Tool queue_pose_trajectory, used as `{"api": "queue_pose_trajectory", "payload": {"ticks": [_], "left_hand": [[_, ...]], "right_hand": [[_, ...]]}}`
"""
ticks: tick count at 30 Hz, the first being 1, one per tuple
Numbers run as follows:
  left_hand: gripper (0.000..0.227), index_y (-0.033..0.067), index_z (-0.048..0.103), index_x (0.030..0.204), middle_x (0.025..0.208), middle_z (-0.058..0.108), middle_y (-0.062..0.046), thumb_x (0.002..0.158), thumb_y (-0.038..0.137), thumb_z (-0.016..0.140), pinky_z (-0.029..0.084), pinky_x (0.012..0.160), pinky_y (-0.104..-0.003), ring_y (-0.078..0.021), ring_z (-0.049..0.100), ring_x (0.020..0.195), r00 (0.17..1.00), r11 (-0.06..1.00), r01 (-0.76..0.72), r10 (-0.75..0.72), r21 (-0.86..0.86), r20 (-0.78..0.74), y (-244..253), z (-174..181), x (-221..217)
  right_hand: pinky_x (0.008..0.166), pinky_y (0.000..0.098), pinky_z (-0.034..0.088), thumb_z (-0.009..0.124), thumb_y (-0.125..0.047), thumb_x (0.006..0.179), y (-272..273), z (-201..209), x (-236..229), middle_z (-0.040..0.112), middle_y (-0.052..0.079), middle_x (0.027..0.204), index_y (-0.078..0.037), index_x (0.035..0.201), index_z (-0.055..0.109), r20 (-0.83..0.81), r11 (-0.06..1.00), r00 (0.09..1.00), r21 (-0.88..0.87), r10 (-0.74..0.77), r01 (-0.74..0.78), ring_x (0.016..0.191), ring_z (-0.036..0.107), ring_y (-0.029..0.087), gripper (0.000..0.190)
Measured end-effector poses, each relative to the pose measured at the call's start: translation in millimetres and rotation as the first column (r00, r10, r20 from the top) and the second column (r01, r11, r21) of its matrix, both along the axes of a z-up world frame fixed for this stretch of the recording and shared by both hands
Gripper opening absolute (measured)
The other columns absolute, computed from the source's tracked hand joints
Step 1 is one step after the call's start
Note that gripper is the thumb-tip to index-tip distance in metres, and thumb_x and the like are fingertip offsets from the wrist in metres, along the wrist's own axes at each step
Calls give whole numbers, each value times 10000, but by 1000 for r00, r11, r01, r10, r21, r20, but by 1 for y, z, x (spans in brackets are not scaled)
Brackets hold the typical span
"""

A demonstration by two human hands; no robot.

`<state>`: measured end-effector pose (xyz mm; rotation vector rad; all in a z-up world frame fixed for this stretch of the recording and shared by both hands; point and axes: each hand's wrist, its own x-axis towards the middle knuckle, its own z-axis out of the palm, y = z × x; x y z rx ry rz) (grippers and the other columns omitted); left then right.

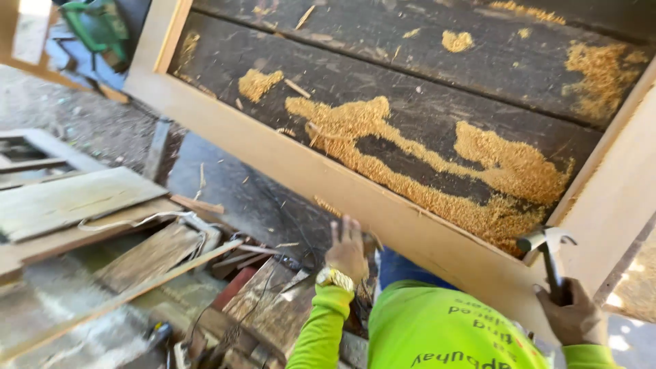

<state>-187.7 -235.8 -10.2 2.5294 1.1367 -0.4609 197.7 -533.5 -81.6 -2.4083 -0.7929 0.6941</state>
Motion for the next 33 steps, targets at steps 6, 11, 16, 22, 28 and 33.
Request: {"api": "queue_pose_trajectory", "payload": {"ticks": [6, 11, 16, 22, 28, 33], "left_hand": [[915, -86, 269, 1548, 1634, 218, -280, 784, 115, 732, 220, 1295, -501, -466, 208, 1543, 768, 802, -583, 492, 131, 410, 18, 8, 1], [886, -18, 281, 1532, 1651, 209, -245, 767, 98, 714, 254, 1227, -460, -413, 171, 1548, 764, 790, -612, 587, 16, 268, 37, -12, 2], [897, -22, 235, 1548, 1658, 191, -281, 796, 128, 700, 443, 1088, -473, -450, 460, 1362, 743, 765, -644, 630, -18, 226, -20, 35, 26], [584, 48, 565, 1373, 1154, 740, -237, 831, 217, 698, 582, 964, -467, -362, 737, 1051, 611, 382, -686, 765, -619, -204, -102, -25, 10], [596, 68, 645, 1312, 1204, 717, -177, 756, 262, 734, 562, 1007, -417, -298, 721, 1117, 524, 121, -698, 758, -706, -388, -183, -130, -32], [604, -11, 688, 1279, 1212, 710, -225, 766, 288, 799, 544, 1017, -395, -332, 674, 1145, 444, 139, -793, 799, -593, -406, -195, -140, -40]], "right_hand": [[652, 370, 540, 860, -399, 841, -27, 4, 52, 633, 107, 719, -10, 903, 698, 94, 981, 987, -153, 134, -119, 655, 609, 207, 426], [633, 407, 520, 842, -432, 817, -27, -7, 72, 629, 120, 730, -10, 911, 688, 19, 984, 987, -84, 160, -158, 609, 616, 215, 459], [601, 388, 533, 834, -423, 818, -13, 12, 70, 653, 107, 738, 9, 982, 678, -42, 978, 981, -91, 187, -190, 633, 632, 217, 488], [518, 410, 526, 842, -376, 794, 3, 18, 73, 655, 151, 671, 25, 990, 655, -229, 979, 973, -191, 26, -71, 552, 632, 252, 485], [462, 405, 473, 872, -350, 782, 17, 31, 67, 617, 148, 622, 47, 913, 649, -239, 966, 971, -256, -33, -30, 492, 576, 236, 473], [421, 362, 483, 857, -338, 752, 4, 33, 61, 624, 114, 634, 3, 917, 654, -162, 989, 987, -145, -2, -22, 474, 575, 189, 430]]}}
